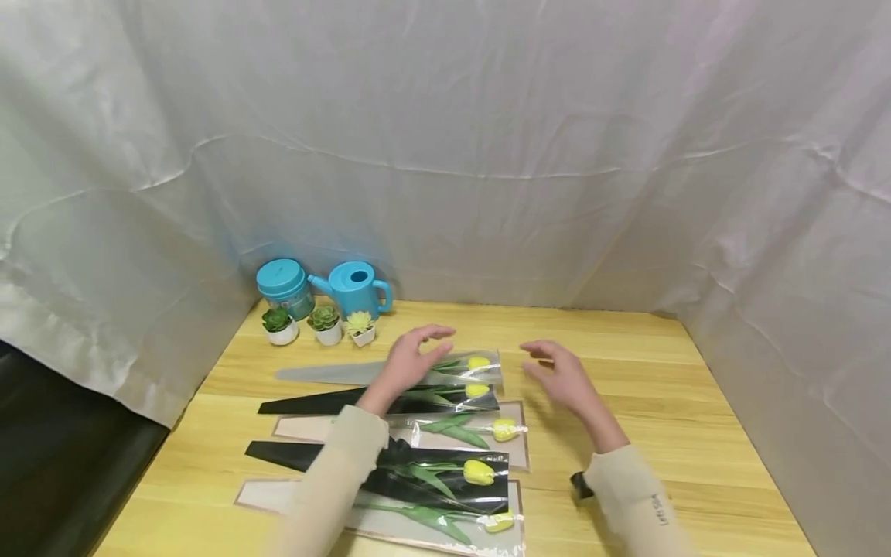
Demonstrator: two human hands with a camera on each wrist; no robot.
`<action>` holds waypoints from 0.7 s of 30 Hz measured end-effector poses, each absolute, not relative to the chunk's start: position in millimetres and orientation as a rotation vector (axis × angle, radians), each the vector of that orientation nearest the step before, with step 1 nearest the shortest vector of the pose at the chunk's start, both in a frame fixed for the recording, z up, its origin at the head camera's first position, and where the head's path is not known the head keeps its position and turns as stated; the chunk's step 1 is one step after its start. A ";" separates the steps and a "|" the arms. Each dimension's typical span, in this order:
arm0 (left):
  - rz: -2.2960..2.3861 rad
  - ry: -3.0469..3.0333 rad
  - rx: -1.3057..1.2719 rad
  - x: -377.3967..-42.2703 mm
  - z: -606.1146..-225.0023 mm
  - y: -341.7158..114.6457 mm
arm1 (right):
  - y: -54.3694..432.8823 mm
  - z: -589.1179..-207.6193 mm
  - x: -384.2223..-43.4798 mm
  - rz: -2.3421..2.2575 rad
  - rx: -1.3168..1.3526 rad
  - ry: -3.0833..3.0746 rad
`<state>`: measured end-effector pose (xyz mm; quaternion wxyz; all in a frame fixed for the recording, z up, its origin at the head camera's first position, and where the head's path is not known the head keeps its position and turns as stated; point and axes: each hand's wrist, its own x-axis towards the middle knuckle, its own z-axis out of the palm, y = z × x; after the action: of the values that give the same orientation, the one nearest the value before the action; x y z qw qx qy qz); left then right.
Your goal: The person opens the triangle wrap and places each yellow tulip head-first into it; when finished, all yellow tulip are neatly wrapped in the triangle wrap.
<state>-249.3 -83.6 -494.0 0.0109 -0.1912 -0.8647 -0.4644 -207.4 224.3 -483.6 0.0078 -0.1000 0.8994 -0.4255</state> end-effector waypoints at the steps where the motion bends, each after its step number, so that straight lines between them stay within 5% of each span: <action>1: -1.396 -2.711 -0.607 -250.9 -483.5 -90.2 | 229.9 -472.9 -204.8 -1.264 -0.343 2.860; 11: -0.722 -2.740 -0.737 -242.5 -402.0 -166.3 | 281.0 -390.5 -163.7 -0.637 -0.756 3.370; 21: -0.208 -2.355 -0.742 -213.9 -384.8 -205.2 | 319.5 -374.3 -141.6 -0.119 -1.163 3.810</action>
<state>-213.9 -205.2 -384.8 0.3260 -0.2832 -0.8985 -0.0792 -141.6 319.5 -374.3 -0.4093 -0.2663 0.8723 -0.0273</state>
